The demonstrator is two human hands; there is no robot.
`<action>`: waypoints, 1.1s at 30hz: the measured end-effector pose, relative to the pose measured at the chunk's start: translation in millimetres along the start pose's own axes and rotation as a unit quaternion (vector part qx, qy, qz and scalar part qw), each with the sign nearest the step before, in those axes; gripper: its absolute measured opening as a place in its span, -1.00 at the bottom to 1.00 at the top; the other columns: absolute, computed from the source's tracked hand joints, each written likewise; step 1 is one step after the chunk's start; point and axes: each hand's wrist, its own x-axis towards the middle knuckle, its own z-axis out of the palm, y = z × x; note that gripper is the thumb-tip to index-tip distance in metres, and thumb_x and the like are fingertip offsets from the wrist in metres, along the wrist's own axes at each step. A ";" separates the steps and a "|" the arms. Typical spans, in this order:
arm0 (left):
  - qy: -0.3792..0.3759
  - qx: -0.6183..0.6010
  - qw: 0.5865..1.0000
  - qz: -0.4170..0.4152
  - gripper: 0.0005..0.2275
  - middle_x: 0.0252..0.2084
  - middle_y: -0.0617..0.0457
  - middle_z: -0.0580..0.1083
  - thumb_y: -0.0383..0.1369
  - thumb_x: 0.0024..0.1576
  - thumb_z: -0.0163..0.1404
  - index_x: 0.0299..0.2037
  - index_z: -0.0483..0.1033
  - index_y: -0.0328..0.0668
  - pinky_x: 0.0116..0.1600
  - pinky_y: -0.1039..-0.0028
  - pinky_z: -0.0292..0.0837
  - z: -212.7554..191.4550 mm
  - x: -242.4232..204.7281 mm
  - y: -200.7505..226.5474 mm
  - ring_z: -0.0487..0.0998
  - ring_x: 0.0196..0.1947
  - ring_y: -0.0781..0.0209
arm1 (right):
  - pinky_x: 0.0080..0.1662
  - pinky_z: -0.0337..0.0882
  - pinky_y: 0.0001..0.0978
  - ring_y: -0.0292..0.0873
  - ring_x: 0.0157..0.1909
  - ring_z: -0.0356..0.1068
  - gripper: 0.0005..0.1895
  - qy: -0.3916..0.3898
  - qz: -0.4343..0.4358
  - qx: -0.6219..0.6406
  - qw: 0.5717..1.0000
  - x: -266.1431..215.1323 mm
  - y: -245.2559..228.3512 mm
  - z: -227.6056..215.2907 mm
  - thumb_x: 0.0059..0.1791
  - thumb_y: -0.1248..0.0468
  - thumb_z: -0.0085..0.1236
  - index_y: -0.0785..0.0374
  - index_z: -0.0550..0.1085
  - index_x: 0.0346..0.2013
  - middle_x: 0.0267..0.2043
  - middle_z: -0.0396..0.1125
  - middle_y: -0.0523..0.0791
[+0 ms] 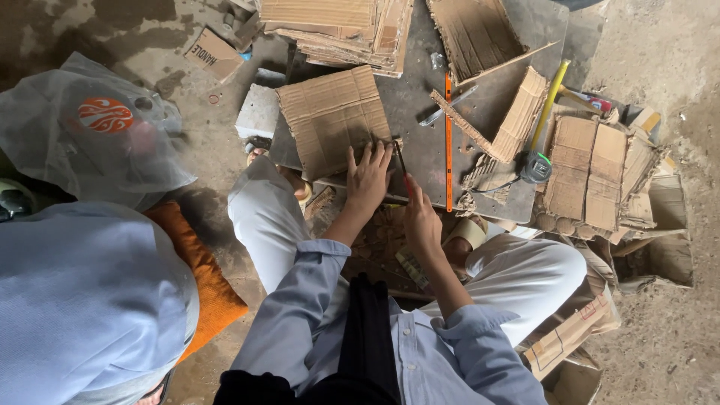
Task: Measuring and cutting cardboard sheets into specific sizes using a ruler, pencil, and utility knife.
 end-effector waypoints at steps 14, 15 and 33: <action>-0.013 -0.021 0.999 -0.022 -0.52 0.34 -0.03 0.33 -0.13 0.31 -0.07 0.41 0.18 -0.01 0.40 -0.24 0.04 -5.8 1.3 6.2 0.30 0.37 -0.03 | -0.46 0.44 -0.02 0.06 -0.43 0.52 -0.59 -0.055 0.081 -0.136 0.986 39.0 14.7 15.2 0.15 0.02 -0.26 -0.07 0.03 0.27 -0.27 0.41 -0.04; -0.013 -0.021 0.999 -0.025 -0.52 0.34 -0.03 0.33 -0.13 0.31 -0.07 0.41 0.18 -0.01 0.40 -0.24 0.04 -8.4 1.2 6.4 0.30 0.37 -0.03 | -0.46 0.44 -0.02 0.06 -0.43 0.52 -0.59 -0.055 0.079 -0.136 0.986 43.0 2.4 6.1 0.15 0.02 -0.26 -0.07 0.03 0.27 -0.27 0.41 -0.04; -0.048 -0.047 0.997 -0.030 -0.58 0.38 -0.02 0.29 -0.12 0.38 -0.22 0.42 0.19 0.01 0.44 -0.21 0.00 -13.8 0.8 6.4 0.26 0.41 -0.02 | -0.17 0.45 0.02 0.21 -0.21 0.52 -0.41 -0.044 0.188 -0.060 0.979 71.3 8.7 -22.8 0.11 -0.26 -0.26 0.11 0.46 -0.44 -0.45 0.44 0.06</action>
